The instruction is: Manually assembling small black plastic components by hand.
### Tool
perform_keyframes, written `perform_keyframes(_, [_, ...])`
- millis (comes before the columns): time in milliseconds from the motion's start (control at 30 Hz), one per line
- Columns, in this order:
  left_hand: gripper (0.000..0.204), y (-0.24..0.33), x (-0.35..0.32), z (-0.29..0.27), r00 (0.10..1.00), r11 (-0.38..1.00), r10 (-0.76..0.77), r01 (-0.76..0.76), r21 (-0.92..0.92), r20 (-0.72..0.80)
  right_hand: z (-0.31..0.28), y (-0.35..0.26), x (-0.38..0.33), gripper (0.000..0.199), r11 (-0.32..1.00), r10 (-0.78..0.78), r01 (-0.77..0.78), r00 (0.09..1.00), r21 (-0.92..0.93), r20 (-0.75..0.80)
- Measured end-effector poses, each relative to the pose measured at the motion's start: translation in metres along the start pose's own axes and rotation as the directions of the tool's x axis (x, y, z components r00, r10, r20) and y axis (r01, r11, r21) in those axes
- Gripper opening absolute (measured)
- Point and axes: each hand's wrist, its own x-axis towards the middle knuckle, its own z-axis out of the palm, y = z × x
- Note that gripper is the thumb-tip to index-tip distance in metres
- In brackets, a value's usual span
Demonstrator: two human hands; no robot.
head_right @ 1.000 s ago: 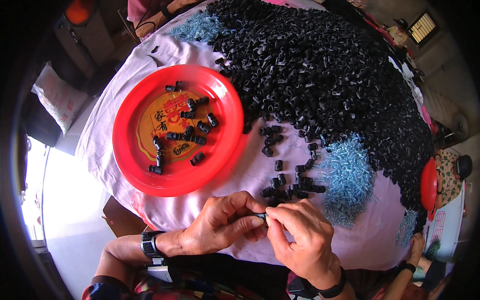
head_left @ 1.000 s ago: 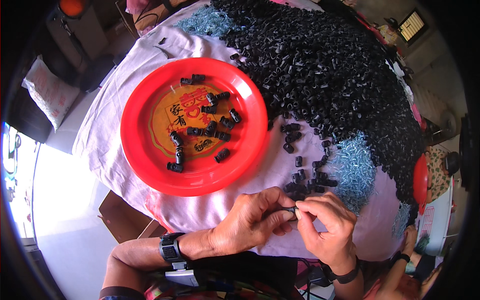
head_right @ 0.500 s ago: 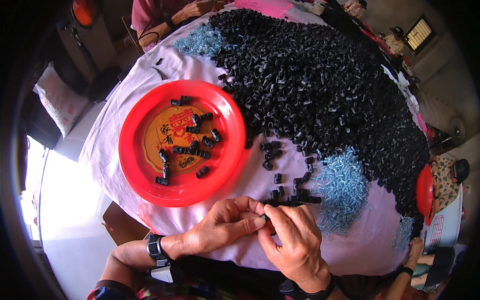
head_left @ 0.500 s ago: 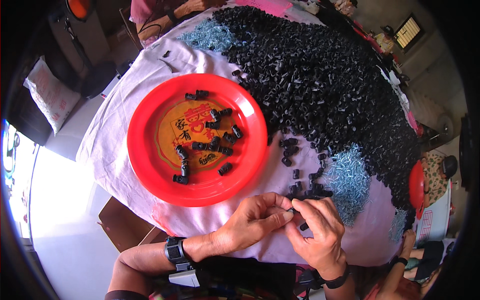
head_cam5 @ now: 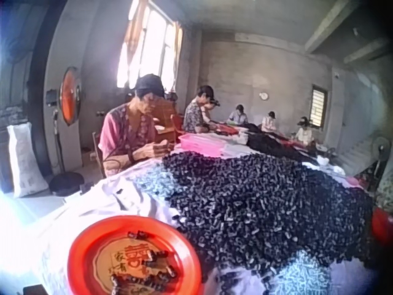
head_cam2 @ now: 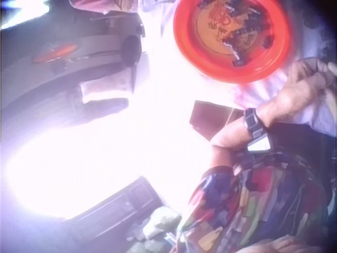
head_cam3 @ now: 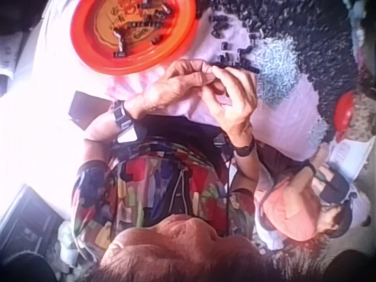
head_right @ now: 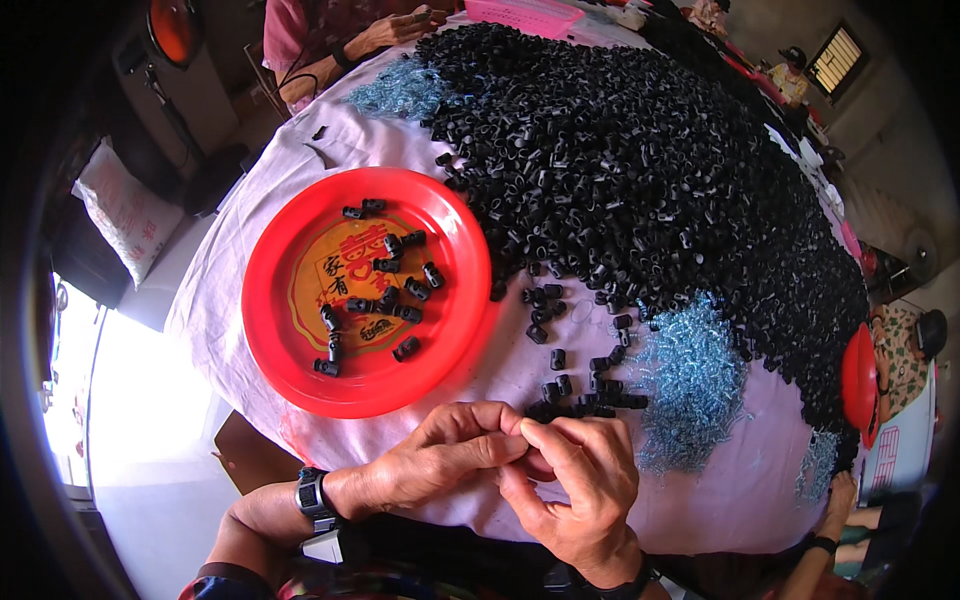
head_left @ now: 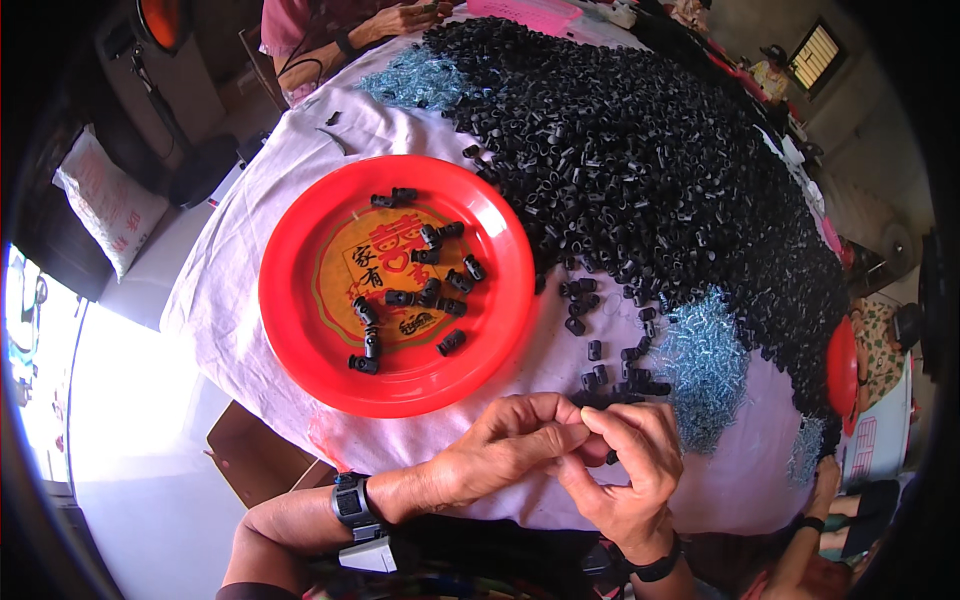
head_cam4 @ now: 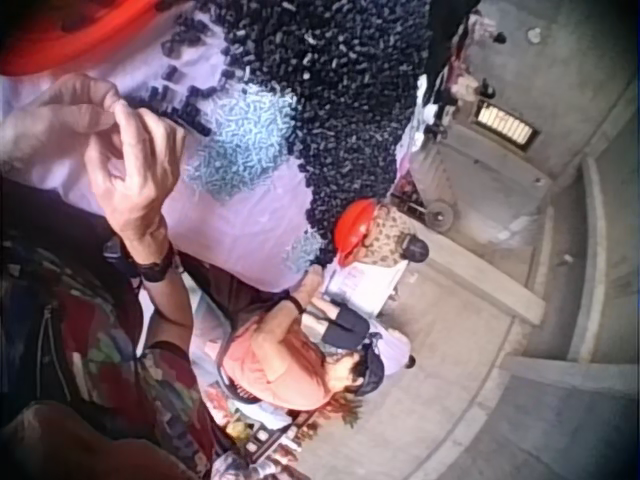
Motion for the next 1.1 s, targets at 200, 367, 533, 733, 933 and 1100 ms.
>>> perform_keyframes(200, [0.03,0.008,-0.003,0.001,1.0,0.997,-0.008,0.008,-0.074,0.001,0.009,-0.004,0.004,0.058,0.998,0.051,-0.051,0.998,0.041,-0.024])
perform_keyframes(367, [0.033,0.012,-0.004,0.004,1.0,0.997,-0.013,0.013,-0.081,-0.002,0.008,0.003,0.008,0.053,0.999,0.005,-0.006,0.999,0.048,0.035])
perform_keyframes(533, [0.038,0.009,-0.003,0.003,0.997,0.997,-0.069,0.068,-0.044,-0.021,0.001,0.009,0.016,0.048,0.998,-0.066,0.067,0.996,-0.009,0.059])
perform_keyframes(733, [0.044,0.005,-0.004,0.004,0.993,0.993,-0.082,0.075,0.094,0.081,-0.006,0.017,0.013,0.044,0.995,-0.089,0.091,0.992,-0.028,0.085])
perform_keyframes(933, [0.045,0.0,-0.004,-0.004,0.988,0.966,-0.087,0.052,0.252,0.13,-0.008,0.021,0.014,0.042,0.991,-0.127,0.12,0.983,0.063,0.132])
perform_keyframes(1100, [0.046,0.005,-0.005,0.004,0.99,0.971,-0.108,0.086,0.223,0.087,-0.006,0.024,0.014,0.042,0.982,-0.152,0.134,0.978,0.133,0.14])
